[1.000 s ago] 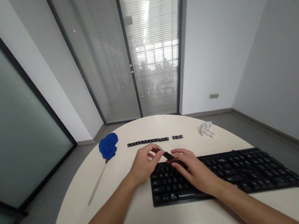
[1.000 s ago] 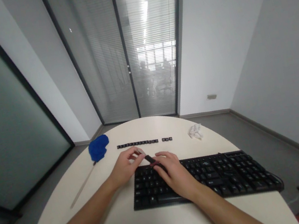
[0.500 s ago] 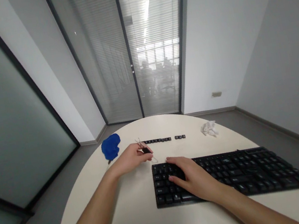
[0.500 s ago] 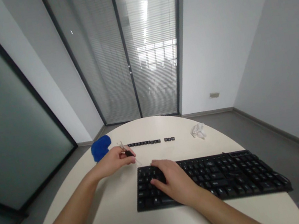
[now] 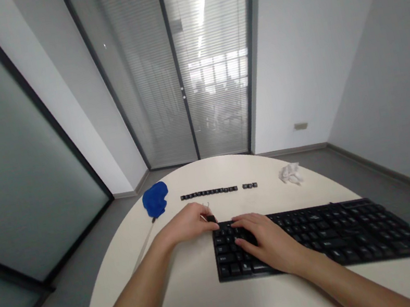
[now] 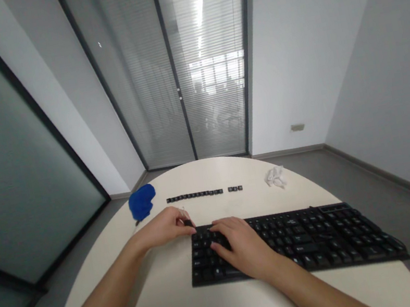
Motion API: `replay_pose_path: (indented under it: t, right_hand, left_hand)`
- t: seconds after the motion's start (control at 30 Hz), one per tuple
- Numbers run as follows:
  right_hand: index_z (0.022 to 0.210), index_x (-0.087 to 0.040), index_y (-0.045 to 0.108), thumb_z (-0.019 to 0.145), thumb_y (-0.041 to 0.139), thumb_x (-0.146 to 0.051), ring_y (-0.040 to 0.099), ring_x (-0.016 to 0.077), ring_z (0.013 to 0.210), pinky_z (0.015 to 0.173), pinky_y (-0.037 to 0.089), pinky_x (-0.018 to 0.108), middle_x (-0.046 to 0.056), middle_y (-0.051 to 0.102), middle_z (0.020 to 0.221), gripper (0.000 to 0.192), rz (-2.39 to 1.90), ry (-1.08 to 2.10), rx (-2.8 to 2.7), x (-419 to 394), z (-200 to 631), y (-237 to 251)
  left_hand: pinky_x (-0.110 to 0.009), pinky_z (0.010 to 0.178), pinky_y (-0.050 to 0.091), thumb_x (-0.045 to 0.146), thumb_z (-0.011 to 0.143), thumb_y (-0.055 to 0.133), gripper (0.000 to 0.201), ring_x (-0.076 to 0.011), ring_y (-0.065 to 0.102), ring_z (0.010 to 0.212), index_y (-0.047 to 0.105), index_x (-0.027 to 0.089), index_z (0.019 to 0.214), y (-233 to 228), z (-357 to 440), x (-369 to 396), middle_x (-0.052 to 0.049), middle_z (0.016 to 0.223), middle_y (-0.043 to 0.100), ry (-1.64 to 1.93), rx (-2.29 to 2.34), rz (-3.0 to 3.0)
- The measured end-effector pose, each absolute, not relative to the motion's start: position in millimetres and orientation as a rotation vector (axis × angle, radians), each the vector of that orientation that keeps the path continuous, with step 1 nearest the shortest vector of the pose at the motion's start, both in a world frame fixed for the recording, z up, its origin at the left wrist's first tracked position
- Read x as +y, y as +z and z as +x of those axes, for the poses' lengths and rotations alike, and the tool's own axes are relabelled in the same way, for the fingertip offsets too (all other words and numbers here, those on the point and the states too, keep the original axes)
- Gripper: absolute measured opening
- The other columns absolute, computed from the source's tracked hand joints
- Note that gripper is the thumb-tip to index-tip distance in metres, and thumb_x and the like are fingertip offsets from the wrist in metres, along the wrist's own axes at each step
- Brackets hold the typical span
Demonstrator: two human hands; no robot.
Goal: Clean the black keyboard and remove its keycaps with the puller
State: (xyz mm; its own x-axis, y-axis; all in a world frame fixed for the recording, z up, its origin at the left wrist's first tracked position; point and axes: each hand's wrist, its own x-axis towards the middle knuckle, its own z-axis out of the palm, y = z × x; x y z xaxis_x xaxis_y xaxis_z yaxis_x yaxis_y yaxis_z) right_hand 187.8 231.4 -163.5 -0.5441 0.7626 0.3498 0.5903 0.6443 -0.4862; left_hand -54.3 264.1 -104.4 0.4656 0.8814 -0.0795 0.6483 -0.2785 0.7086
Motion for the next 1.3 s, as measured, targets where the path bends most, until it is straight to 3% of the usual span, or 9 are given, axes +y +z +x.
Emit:
replay_pose_path:
  t: [0.27,0.47,0.6,0.73,1.0,1.3]
  right_hand:
    - [0.115,-0.022,0.065,0.089,0.061,-0.03,0.059,0.0248,0.117,0.103,0.044,0.044,0.009,0.066,0.123,0.028,-1.045,0.421,-2.328,232.3,187.9,-163.5]
    - [0.115,-0.021,0.065,0.09,0.06,-0.029,0.058,0.024,0.117,0.105,0.043,0.043,0.009,0.065,0.124,0.027,-1.05,0.406,-2.339,232.2,188.3,-163.8]
    - [0.115,-0.021,0.065,0.09,0.06,-0.029,0.058,0.0239,0.117,0.105,0.042,0.043,0.009,0.065,0.123,0.026,-1.048,0.404,-2.345,233.5,188.6,-165.7]
    - [0.115,-0.022,0.065,0.089,0.061,-0.029,0.058,0.0247,0.117,0.104,0.043,0.043,0.009,0.065,0.124,0.027,-1.056,0.397,-2.343,234.0,188.8,-167.0]
    - [0.115,-0.023,0.065,0.089,0.062,-0.028,0.059,0.0247,0.115,0.103,0.044,0.043,0.008,0.066,0.122,0.027,-1.035,0.395,-2.344,233.9,188.6,-166.3]
    - [0.115,-0.022,0.065,0.089,0.062,-0.028,0.058,0.0241,0.116,0.104,0.043,0.043,0.008,0.066,0.123,0.027,-1.043,0.39,-2.34,232.9,188.4,-165.7]
  left_hand:
    - [-0.021,0.056,0.036,0.029,0.076,0.066,0.018,-0.0133,0.054,0.061,0.072,0.014,0.086,-103.3,-51.5,258.6,0.001,0.065,0.064,0.367,1.189,2.052]
    - [-0.021,0.05,0.033,0.041,0.083,0.065,0.027,-0.0112,0.05,0.053,0.062,0.014,0.082,-106.5,-57.4,264.2,0.004,0.057,0.056,0.385,1.094,1.95]
    - [-0.026,0.065,0.05,0.05,0.079,0.069,0.038,-0.0172,0.066,0.073,0.058,0.014,0.086,-118.7,-62.0,271.5,-0.007,0.08,0.071,0.425,1.057,1.702]
    - [-0.032,0.072,0.053,0.053,0.077,0.07,0.043,-0.0208,0.07,0.083,0.053,0.015,0.089,-126.5,-63.8,275.2,-0.013,0.094,0.073,0.437,1.08,1.517]
    - [-0.022,0.056,0.037,0.034,0.079,0.067,0.02,-0.0141,0.058,0.063,0.067,0.014,0.084,-108.3,-53.2,261.6,0.0,0.069,0.066,0.341,1.131,2.049]
    - [-0.024,0.058,0.035,0.029,0.078,0.064,0.012,-0.0177,0.061,0.067,0.067,0.017,0.076,-102.3,-36.3,248.6,-0.003,0.073,0.069,0.393,1.401,2.271]
